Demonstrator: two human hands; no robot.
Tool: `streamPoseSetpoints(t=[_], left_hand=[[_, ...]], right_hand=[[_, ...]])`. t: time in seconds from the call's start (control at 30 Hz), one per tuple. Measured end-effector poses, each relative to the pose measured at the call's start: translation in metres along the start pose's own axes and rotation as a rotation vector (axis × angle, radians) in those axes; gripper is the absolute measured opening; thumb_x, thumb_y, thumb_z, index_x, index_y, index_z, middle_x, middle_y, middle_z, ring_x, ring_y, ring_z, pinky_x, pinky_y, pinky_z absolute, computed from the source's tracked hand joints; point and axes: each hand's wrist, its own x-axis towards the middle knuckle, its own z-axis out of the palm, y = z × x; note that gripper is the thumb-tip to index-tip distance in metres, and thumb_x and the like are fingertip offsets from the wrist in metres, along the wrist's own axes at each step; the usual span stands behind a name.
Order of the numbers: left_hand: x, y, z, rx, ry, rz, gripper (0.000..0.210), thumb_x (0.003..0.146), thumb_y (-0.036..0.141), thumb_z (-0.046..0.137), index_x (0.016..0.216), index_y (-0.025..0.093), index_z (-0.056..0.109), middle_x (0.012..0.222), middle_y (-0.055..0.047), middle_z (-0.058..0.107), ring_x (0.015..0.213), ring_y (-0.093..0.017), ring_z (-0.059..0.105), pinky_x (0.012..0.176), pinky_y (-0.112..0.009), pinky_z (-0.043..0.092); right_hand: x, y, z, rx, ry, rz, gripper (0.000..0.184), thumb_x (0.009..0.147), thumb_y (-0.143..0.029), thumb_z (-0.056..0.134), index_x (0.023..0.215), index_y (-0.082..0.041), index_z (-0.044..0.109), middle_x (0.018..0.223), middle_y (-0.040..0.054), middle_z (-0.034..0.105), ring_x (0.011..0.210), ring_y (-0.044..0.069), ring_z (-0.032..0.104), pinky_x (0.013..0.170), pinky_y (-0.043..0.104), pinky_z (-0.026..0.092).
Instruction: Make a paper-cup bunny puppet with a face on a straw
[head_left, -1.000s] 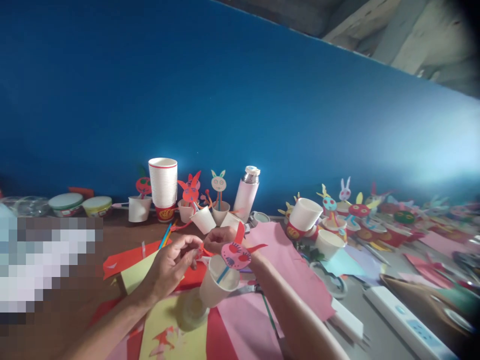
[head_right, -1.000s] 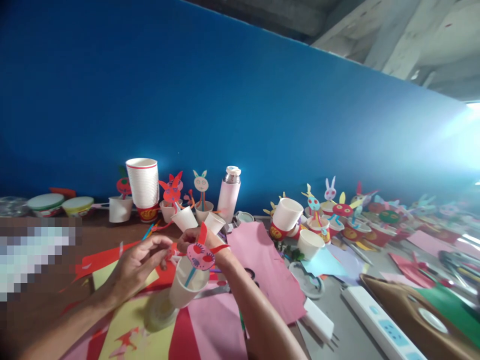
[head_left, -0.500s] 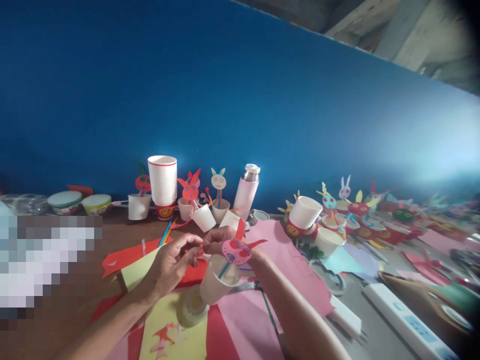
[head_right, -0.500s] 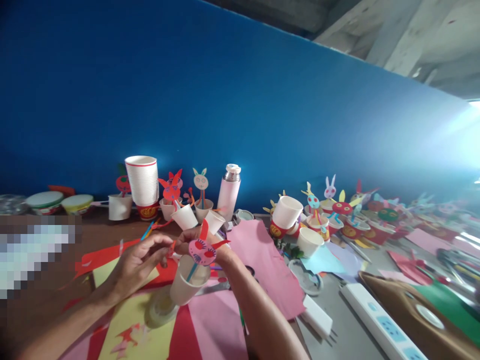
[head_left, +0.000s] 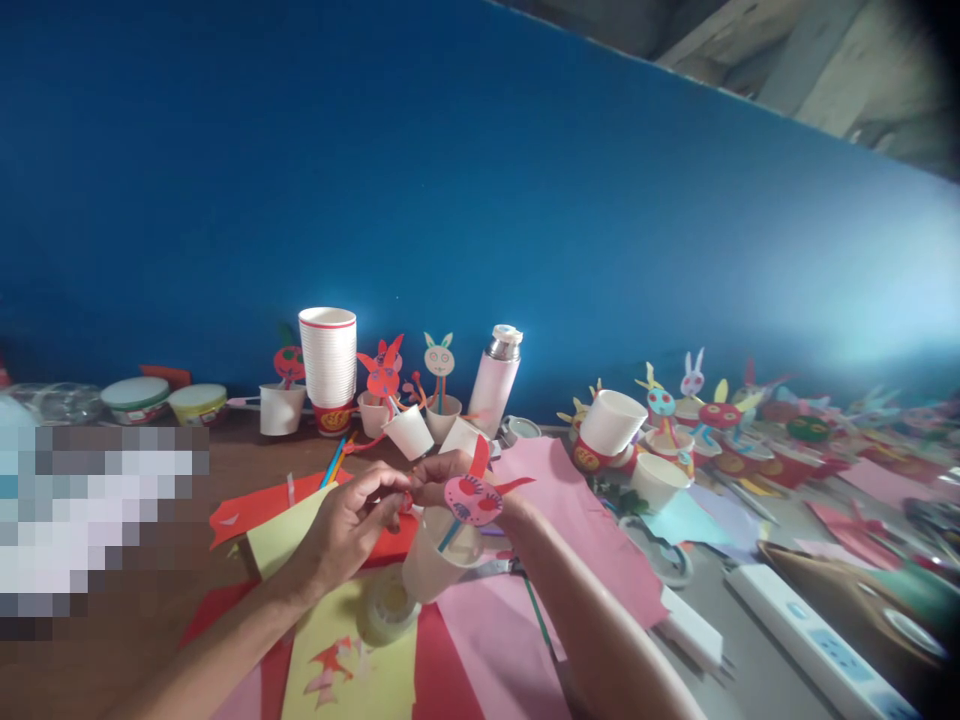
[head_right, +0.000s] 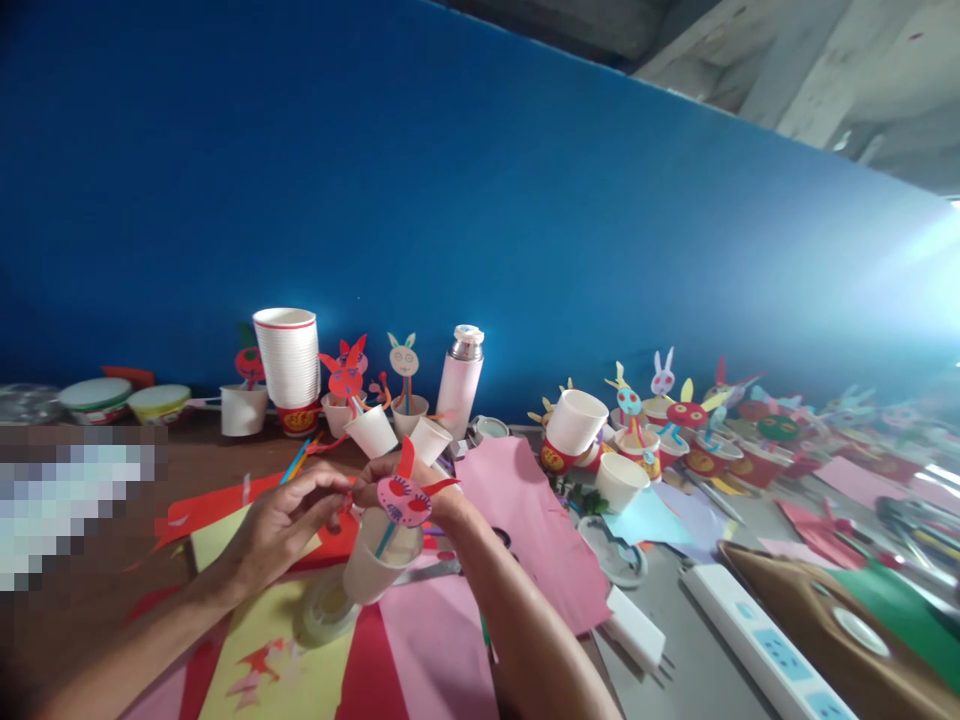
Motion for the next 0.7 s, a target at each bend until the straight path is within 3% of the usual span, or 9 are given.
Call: streamPoseSetpoints(t=[0.17, 0.33, 0.7], left_hand=[[0.001, -0.002, 0.001, -0.019, 0.001, 0.01, 0.015, 0.085, 0.03, 0.051, 0.093, 0.018, 0.057, 0.085, 0.0, 0.057, 0.059, -0.009, 0.056, 0.056, -0.022, 0.046], [0.001, 0.0, 0.0, 0.013, 0.011, -0.057, 0.018, 0.084, 0.033, 0.051, 0.095, 0.019, 0.054, 0.073, 0.001, 0.061, 0.059, -0.011, 0.057, 0.059, -0.023, 0.046], [0.001, -0.005, -0.001, 0.051, 0.069, -0.071, 0.025, 0.082, 0.038, 0.052, 0.098, 0.018, 0.054, 0.069, 0.0, 0.063, 0.06, -0.013, 0.06, 0.058, -0.023, 0.047]], right_hand=[[-0.007, -0.018, 0.004, -0.023, -0.003, 0.001, 0.017, 0.071, -0.033, 0.064, 0.079, -0.019, 0.063, 0.053, -0.0023, 0.056, 0.056, 0.015, 0.052, 0.046, 0.024, 0.04], [-0.012, -0.03, 0.006, -0.044, 0.011, 0.017, 0.017, 0.071, -0.033, 0.064, 0.082, -0.019, 0.064, 0.054, -0.0018, 0.057, 0.057, 0.016, 0.053, 0.048, 0.025, 0.042], [-0.009, -0.016, 0.004, -0.062, 0.025, 0.028, 0.016, 0.071, -0.029, 0.063, 0.083, -0.018, 0.065, 0.055, -0.0015, 0.057, 0.057, 0.014, 0.054, 0.05, 0.023, 0.043]])
